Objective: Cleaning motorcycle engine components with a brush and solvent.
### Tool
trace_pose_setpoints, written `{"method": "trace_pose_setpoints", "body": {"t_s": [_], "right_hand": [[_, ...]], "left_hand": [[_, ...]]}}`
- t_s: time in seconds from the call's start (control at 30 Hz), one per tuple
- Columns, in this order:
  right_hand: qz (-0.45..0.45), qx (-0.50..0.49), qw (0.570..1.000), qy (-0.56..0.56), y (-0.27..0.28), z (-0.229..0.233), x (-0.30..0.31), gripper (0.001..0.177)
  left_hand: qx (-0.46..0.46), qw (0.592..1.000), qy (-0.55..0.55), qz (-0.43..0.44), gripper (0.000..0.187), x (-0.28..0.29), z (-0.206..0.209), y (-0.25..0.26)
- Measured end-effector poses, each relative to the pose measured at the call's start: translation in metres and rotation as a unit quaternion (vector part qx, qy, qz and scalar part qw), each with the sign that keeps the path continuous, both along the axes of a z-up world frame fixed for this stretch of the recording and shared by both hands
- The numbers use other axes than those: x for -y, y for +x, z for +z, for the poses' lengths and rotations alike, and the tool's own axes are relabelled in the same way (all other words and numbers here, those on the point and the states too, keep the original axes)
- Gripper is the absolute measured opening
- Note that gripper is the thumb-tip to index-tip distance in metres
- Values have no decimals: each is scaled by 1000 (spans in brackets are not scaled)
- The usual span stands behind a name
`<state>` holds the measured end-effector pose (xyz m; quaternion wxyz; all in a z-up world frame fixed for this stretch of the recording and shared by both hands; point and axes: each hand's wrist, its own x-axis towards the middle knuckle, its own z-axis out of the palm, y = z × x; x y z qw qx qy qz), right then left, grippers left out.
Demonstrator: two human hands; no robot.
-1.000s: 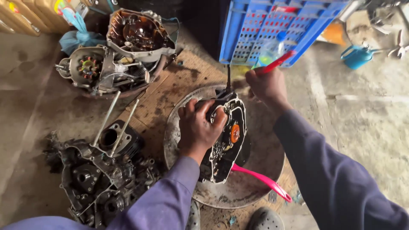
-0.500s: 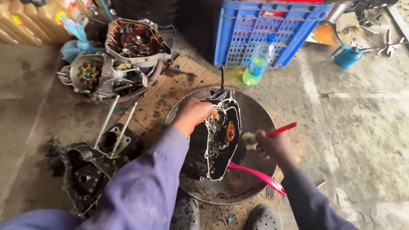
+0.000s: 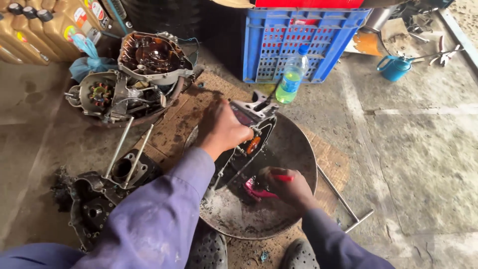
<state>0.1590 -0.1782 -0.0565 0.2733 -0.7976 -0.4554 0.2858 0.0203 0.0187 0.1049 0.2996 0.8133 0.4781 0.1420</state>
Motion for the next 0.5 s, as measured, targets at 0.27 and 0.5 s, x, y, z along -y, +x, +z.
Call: {"method": "trace_pose_setpoints", "body": {"t_s": [0.27, 0.5], "right_hand": [[60, 141, 988, -3, -4, -16, -17, 31], [135, 145, 980, 27, -12, -3, -6, 23]], "left_hand": [[-25, 991, 94, -96, 84, 14, 5, -2], [-21, 981, 131, -145, 77, 53, -32, 6]]}}
